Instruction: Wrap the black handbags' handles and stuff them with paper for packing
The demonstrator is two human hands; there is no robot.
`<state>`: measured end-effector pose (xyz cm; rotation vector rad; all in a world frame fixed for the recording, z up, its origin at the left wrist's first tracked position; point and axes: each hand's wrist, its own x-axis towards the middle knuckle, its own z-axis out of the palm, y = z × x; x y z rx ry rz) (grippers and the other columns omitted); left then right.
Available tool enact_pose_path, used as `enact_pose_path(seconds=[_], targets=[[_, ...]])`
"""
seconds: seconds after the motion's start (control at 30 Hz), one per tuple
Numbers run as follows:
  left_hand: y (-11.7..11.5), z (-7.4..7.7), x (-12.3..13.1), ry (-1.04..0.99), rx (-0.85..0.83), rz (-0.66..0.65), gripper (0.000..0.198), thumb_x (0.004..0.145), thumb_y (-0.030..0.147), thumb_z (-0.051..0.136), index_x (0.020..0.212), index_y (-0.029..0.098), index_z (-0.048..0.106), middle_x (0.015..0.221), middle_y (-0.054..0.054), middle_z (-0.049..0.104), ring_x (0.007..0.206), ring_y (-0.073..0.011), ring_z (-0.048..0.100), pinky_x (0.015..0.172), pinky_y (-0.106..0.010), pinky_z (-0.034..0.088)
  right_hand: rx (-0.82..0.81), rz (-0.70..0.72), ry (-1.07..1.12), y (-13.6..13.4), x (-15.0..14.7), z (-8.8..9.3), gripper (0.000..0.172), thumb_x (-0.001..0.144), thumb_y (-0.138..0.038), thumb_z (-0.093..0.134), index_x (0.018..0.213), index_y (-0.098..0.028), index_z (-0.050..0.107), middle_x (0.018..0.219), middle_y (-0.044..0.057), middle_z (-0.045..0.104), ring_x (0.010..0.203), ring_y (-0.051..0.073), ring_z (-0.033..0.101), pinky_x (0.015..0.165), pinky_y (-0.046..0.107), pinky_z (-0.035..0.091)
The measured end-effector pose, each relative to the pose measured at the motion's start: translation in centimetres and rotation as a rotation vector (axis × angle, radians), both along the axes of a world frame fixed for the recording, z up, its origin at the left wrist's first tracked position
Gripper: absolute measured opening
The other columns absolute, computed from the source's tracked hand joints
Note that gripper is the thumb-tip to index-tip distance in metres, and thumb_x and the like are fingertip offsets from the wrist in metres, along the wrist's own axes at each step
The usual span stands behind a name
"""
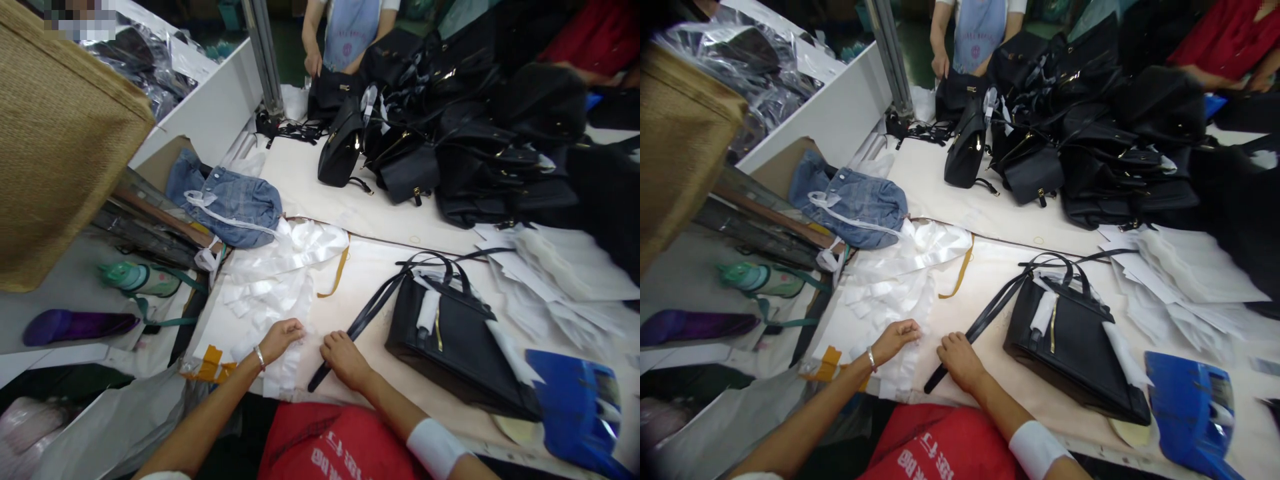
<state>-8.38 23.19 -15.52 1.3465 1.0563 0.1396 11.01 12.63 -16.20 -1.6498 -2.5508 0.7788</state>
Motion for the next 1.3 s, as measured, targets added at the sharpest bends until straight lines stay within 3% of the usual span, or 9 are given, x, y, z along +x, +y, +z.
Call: enact_pose_path(seconds=[0.2,0.4,0.53,0.63,0.73,0.87,1.3], targets=[[0.5,0.3,-0.4,-0.023,0.061,0.019,0.019,0.077,0.036,0.056,0.074,0.017,0.060,0.067,0.002,0.058,0.068,-0.0132,0.052,0.066,-0.024,0.041,0.040,0.001,-0.002,0.3,1.7,0.0,0.012,0.085,-0.025,0.055,0.095,-0.018,0.056,0.092,0.007,0.058,0.092,0.023,0.047,0.087,0.038,0.033],[0.6,0.9,-0.3,-0.014,0.140,0.006,0.018,0.078,0.034,0.055,0.077,0.018,0.062,0.072,0.001,0.061,0.071,-0.0138,0.053,0.069,-0.023,0.042,0.018,-0.016,-0.044,0.6,1.8,-0.5,0.007,0.084,-0.024,0.056,0.088,-0.018,0.058,0.091,0.008,0.058,0.091,0.024,0.048,0.081,0.037,0.034],[0.6,1.2,-0.5,0.015,0.186,-0.002,0.020,0.079,0.034,0.053,0.078,0.018,0.064,0.075,0.000,0.064,0.074,-0.0148,0.055,0.070,-0.024,0.042,-0.027,-0.014,0.022,0.6,2.1,0.2,0.011,0.088,-0.017,0.048,0.092,-0.017,0.058,0.089,0.007,0.061,0.089,0.021,0.051,0.082,0.036,0.034],[0.8,1.3,-1.0,0.017,0.226,-0.001,0.020,0.081,0.034,0.052,0.078,0.018,0.064,0.076,0.000,0.064,0.075,-0.0152,0.056,0.072,-0.024,0.042,-0.066,-0.133,0.195,0.1,3.3,1.8,0.015,0.089,-0.023,0.046,0.098,-0.022,0.059,0.090,0.005,0.062,0.090,0.019,0.053,0.082,0.032,0.035],[0.8,1.3,-1.4,0.025,0.256,0.021,0.021,0.081,0.035,0.052,0.078,0.018,0.064,0.076,0.000,0.064,0.075,-0.0155,0.056,0.073,-0.024,0.042,-0.033,-0.349,0.362,-0.3,5.1,3.7,0.021,0.093,-0.030,0.040,0.098,-0.024,0.060,0.092,0.004,0.063,0.090,0.018,0.054,0.081,0.031,0.037],[0.8,1.3,-1.5,0.025,0.272,0.025,0.021,0.081,0.034,0.052,0.077,0.018,0.064,0.075,0.001,0.064,0.075,-0.0155,0.056,0.072,-0.024,0.041,0.043,-0.552,0.446,-0.3,6.7,5.1,0.025,0.093,-0.034,0.038,0.094,-0.023,0.061,0.093,0.003,0.064,0.088,0.017,0.056,0.080,0.030,0.039],[0.5,2.8,0.1,0.067,0.405,-0.070,0.027,0.085,0.035,0.045,0.080,0.019,0.066,0.080,0.000,0.068,0.079,-0.0161,0.059,0.076,-0.026,0.043,0.092,-0.520,0.341,0.0,6.5,4.8,0.019,0.090,-0.029,0.044,0.094,-0.023,0.061,0.086,0.002,0.063,0.083,0.016,0.056,0.078,0.029,0.038]])
